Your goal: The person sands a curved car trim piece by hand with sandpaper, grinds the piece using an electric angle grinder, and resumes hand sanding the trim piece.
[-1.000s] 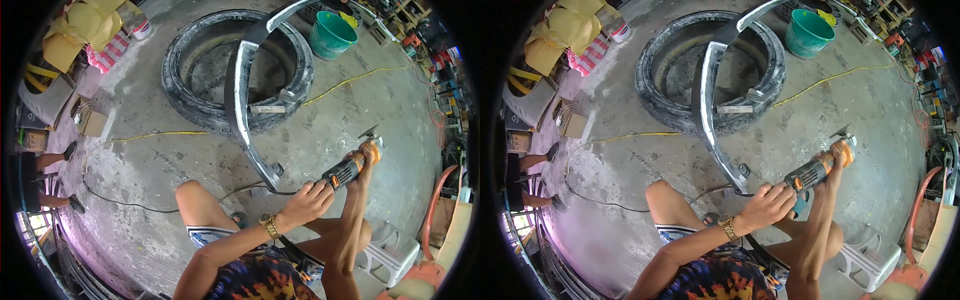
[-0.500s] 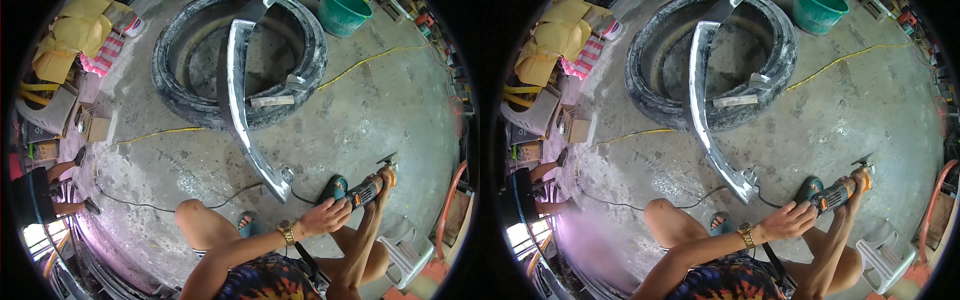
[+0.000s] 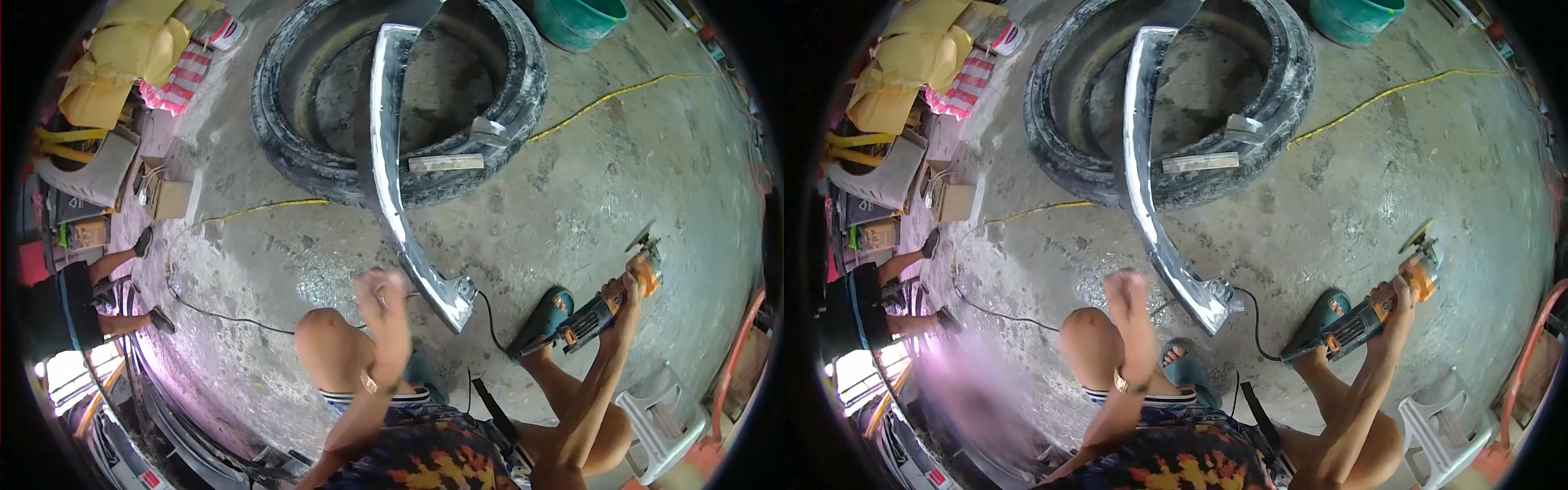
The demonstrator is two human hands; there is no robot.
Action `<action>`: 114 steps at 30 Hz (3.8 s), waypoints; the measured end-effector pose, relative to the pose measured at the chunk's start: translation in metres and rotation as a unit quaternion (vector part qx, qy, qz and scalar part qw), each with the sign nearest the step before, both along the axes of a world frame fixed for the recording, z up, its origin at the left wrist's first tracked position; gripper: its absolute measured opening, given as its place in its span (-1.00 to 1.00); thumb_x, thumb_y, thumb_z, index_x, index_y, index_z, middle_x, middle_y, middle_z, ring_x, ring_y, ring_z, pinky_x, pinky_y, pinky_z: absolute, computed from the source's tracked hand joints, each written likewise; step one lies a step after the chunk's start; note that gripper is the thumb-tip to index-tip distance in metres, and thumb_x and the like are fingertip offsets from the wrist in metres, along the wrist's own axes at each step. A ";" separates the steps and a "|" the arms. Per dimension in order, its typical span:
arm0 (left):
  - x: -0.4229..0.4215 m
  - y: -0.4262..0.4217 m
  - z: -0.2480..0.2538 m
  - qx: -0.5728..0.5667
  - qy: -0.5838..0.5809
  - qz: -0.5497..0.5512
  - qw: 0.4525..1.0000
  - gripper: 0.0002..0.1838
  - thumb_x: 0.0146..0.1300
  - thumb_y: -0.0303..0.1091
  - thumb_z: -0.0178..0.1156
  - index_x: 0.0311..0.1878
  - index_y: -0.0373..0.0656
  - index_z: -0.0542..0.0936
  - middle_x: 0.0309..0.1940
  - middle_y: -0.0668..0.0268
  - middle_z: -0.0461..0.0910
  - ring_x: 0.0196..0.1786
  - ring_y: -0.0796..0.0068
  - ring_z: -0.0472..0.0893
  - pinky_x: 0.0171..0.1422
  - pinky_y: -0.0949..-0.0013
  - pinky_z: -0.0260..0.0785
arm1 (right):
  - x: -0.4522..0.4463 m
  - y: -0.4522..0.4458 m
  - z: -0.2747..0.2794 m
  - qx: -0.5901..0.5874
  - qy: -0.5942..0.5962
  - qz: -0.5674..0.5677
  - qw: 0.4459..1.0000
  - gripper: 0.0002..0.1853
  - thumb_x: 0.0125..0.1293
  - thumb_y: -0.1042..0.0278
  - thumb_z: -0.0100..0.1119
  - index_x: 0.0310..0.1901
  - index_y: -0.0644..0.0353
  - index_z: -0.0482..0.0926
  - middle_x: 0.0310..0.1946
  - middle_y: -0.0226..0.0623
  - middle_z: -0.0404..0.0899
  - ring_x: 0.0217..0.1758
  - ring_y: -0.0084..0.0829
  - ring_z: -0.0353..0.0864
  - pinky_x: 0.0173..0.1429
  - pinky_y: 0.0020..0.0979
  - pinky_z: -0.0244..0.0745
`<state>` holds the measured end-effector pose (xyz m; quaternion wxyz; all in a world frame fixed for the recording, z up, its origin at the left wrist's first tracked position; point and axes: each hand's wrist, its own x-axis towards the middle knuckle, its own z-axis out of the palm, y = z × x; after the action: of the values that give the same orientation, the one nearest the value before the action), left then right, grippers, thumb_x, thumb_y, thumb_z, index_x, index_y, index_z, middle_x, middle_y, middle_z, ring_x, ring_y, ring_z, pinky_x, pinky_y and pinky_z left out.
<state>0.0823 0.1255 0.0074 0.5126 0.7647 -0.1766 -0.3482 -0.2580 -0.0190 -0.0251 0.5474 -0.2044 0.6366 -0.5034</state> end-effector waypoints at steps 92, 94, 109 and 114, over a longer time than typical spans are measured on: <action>-0.004 -0.011 -0.087 -0.282 0.359 -0.023 0.889 0.67 -0.14 -0.08 0.69 0.59 0.22 -0.65 0.66 0.26 -0.12 0.63 0.31 0.08 0.64 0.12 0.05 | 0.224 0.082 0.061 -0.035 0.262 0.490 0.831 -0.42 0.14 0.31 0.52 -0.04 0.33 0.27 -0.26 0.04 0.68 -0.17 -0.05 0.78 -0.15 -0.21 0.62; -0.004 -0.010 -0.089 -0.280 0.353 -0.027 0.892 0.67 -0.13 -0.08 0.68 0.59 0.22 -0.65 0.66 0.26 -0.12 0.63 0.31 0.07 0.64 0.12 0.04 | 0.224 0.082 0.061 -0.033 0.266 0.491 0.829 -0.42 0.14 0.31 0.52 -0.04 0.33 0.27 -0.26 0.04 0.68 -0.17 -0.06 0.78 -0.15 -0.21 0.62; -0.004 -0.007 -0.096 -0.296 0.347 -0.036 0.889 0.62 -0.05 -0.19 0.65 0.58 0.23 -0.67 0.66 0.23 -0.12 0.62 0.32 0.10 0.62 0.15 0.09 | 0.226 0.080 0.064 -0.002 0.229 0.492 0.840 -0.42 0.14 0.48 0.49 0.10 0.34 0.34 -0.10 -0.16 0.63 -0.09 -0.46 0.63 -0.01 -0.36 0.57; -0.004 -0.007 -0.097 -0.309 0.334 -0.043 0.890 0.61 -0.01 -0.30 0.64 0.57 0.24 -0.69 0.65 0.19 -0.11 0.60 0.32 0.14 0.61 0.16 0.13 | 0.223 0.082 0.054 -0.038 0.231 0.481 0.845 -0.42 0.14 0.29 0.53 -0.03 0.30 0.28 -0.25 0.02 0.67 -0.16 -0.14 0.78 -0.12 -0.24 0.62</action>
<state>0.0784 0.1185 -0.0899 0.7361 0.3982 -0.1264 -0.5326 -0.0352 0.0627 0.0294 0.5499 -0.6157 0.5470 -0.1391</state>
